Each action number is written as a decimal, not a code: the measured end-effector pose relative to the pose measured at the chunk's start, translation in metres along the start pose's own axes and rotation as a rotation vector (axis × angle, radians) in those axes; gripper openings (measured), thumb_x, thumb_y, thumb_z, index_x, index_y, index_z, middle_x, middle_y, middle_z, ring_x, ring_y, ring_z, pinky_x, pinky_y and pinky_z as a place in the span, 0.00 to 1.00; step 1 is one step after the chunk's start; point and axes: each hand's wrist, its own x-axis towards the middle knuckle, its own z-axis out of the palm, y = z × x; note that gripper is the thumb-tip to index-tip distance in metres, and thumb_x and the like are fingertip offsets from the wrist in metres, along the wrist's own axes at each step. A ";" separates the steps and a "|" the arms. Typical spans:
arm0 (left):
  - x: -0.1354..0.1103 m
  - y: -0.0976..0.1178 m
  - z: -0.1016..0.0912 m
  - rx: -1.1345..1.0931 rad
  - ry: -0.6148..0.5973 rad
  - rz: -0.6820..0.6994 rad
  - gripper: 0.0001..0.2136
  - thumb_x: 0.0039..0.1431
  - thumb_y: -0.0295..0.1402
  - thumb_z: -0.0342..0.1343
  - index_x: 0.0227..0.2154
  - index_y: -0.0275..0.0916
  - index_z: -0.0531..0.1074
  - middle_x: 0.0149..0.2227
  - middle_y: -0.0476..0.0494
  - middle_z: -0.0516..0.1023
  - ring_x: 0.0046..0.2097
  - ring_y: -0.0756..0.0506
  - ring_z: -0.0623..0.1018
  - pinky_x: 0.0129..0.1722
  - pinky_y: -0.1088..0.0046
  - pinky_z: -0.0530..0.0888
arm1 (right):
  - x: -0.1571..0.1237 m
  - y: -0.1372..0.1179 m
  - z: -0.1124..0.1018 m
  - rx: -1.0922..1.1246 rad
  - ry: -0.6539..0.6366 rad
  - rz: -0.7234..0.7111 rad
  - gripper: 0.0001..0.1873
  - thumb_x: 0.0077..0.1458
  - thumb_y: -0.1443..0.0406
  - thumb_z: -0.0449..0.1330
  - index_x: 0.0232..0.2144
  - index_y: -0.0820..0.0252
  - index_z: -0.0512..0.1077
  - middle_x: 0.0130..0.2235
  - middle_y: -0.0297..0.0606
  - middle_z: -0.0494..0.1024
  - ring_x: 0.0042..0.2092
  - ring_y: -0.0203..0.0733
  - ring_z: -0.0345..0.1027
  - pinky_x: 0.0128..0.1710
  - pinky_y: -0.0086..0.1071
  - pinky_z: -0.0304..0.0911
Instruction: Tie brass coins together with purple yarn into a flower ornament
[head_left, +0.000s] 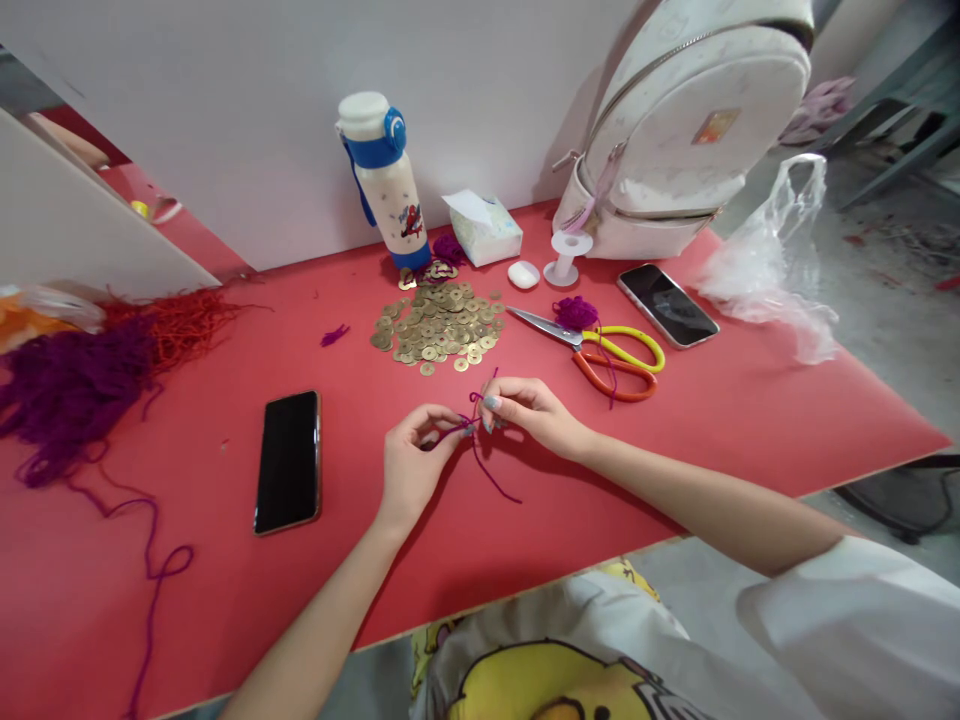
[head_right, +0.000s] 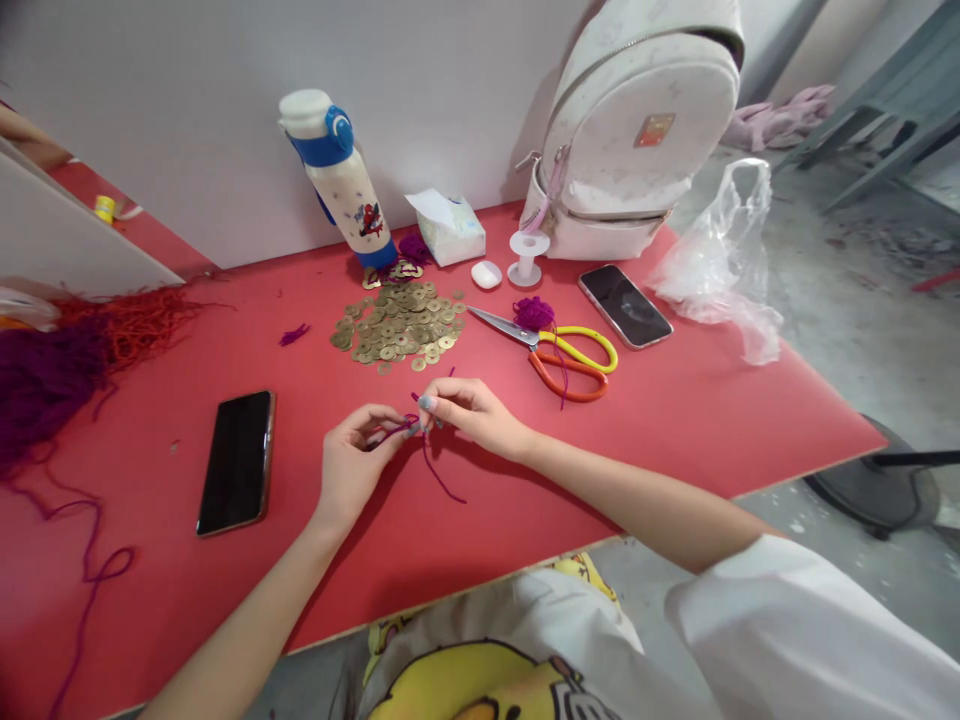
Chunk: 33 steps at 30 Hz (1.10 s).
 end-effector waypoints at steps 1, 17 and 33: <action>0.000 0.000 0.000 0.002 -0.001 0.006 0.05 0.48 0.31 0.65 0.28 0.38 0.75 0.29 0.47 0.81 0.34 0.47 0.81 0.35 0.75 0.77 | 0.000 -0.001 0.000 -0.002 0.010 0.005 0.22 0.63 0.50 0.57 0.27 0.61 0.73 0.27 0.34 0.72 0.28 0.34 0.62 0.32 0.31 0.59; -0.001 -0.003 -0.001 0.210 -0.067 0.081 0.02 0.52 0.27 0.62 0.30 0.40 0.76 0.30 0.49 0.81 0.32 0.49 0.80 0.32 0.78 0.73 | 0.000 0.003 -0.006 0.167 0.051 -0.033 0.19 0.62 0.52 0.60 0.25 0.57 0.72 0.27 0.34 0.70 0.31 0.38 0.62 0.36 0.34 0.59; -0.002 0.003 -0.005 0.167 -0.201 0.250 0.04 0.56 0.33 0.64 0.33 0.40 0.82 0.30 0.46 0.81 0.30 0.49 0.78 0.29 0.78 0.73 | 0.010 0.002 -0.007 0.402 0.286 0.102 0.13 0.55 0.55 0.66 0.31 0.58 0.71 0.28 0.31 0.74 0.28 0.31 0.63 0.29 0.25 0.62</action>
